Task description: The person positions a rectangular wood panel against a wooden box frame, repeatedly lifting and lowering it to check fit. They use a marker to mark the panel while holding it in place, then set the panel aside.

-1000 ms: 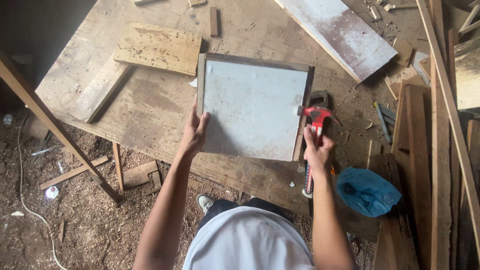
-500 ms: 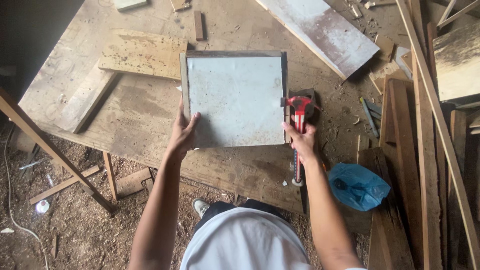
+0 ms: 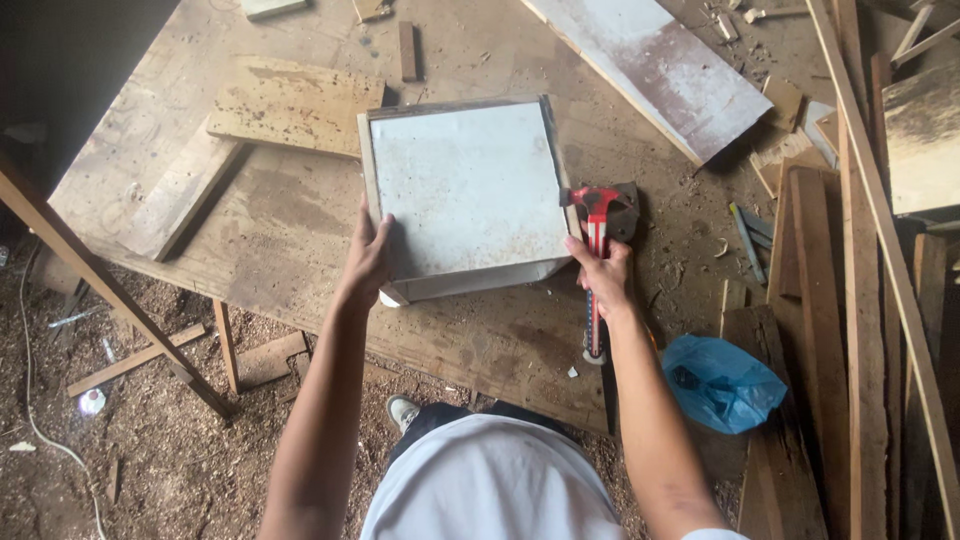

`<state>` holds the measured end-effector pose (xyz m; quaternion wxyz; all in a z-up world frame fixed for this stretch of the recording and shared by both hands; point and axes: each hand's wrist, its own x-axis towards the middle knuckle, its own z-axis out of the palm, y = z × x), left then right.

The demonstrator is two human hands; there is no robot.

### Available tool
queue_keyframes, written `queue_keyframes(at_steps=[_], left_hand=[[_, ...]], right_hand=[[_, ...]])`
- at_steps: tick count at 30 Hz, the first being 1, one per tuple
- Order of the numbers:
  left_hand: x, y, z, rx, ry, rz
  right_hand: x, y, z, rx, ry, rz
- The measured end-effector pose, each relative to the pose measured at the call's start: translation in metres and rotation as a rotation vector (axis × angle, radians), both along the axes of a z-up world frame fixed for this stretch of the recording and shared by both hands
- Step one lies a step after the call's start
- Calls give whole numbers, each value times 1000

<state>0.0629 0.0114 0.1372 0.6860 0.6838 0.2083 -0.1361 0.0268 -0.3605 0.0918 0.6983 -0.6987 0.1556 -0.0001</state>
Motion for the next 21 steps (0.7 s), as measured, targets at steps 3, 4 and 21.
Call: queue_keyframes(at_steps=[3, 4, 21], left_hand=[[1, 3, -4, -12, -264, -86], [-2, 4, -10, -106, -184, -65], [-85, -4, -187, 764, -323, 21]], right_hand=[[-6, -13, -11, 100, -28, 73], [-13, -16, -15, 145, -56, 103], [-18, 30, -65, 20, -46, -256]])
